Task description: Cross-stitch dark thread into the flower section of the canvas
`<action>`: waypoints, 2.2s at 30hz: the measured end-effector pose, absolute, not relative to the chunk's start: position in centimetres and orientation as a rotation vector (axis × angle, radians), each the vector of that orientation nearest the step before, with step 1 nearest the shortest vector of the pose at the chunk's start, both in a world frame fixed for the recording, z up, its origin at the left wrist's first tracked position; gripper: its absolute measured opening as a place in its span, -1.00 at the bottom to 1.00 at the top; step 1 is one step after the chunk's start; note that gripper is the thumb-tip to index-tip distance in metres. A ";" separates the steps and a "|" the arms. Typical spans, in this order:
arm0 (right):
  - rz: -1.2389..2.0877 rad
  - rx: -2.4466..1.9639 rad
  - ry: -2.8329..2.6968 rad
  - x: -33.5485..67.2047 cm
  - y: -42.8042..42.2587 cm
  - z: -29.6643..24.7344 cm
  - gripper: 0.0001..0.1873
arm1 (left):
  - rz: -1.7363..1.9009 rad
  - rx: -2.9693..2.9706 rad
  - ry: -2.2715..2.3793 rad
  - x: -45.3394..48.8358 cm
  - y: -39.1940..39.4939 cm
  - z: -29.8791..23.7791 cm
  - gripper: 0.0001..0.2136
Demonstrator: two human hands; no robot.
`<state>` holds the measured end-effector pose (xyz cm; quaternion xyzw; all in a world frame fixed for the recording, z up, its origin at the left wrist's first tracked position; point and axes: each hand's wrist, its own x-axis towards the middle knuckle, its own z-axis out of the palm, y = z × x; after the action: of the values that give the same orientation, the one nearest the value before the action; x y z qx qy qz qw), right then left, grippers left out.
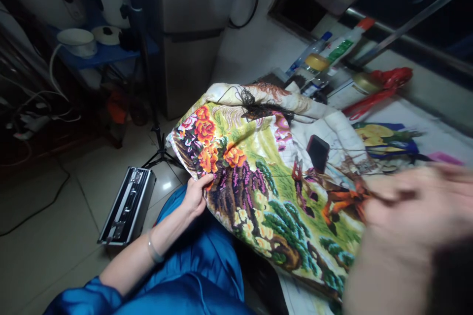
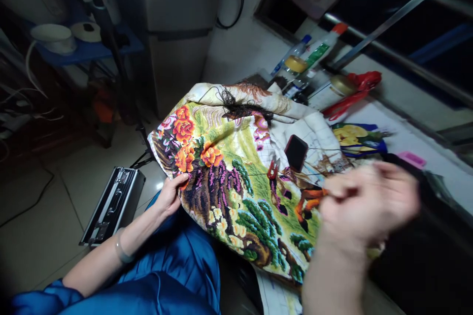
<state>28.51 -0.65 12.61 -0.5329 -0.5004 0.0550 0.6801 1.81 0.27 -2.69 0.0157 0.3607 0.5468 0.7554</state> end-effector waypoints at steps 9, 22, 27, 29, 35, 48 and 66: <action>-0.061 -1.192 -2.444 14.7 0.3 3.2 -0.78 | 1.199 0.046 0.795 1.5 0.0 -2.0 -0.52; -0.109 -1.238 -1.807 17.1 0.5 9.7 -0.87 | 1.181 0.012 0.818 1.5 0.0 -1.9 -0.52; -0.236 -1.368 -1.780 18.5 1.1 11.9 -0.87 | 1.186 0.018 0.806 1.6 -0.1 -1.8 -0.52; -0.067 -1.476 -1.928 18.7 1.5 11.7 -0.86 | 1.185 0.014 0.814 1.6 -0.1 -1.9 -0.52; 0.452 -1.477 -2.249 17.4 2.0 8.1 -0.70 | 1.214 0.022 0.807 1.8 -0.1 -1.9 -0.47; 0.445 -1.447 -2.721 15.4 3.0 4.4 -0.82 | 1.221 0.018 0.781 1.7 -0.2 -1.6 -0.53; 0.288 -1.612 -2.941 13.6 3.2 5.8 -0.78 | 1.217 0.024 0.771 1.6 -0.1 -1.2 -0.56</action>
<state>13.58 3.15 5.80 -0.4759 -0.8682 0.0849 -0.1121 1.64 -0.14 -1.21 0.0110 0.3529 0.5573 0.7515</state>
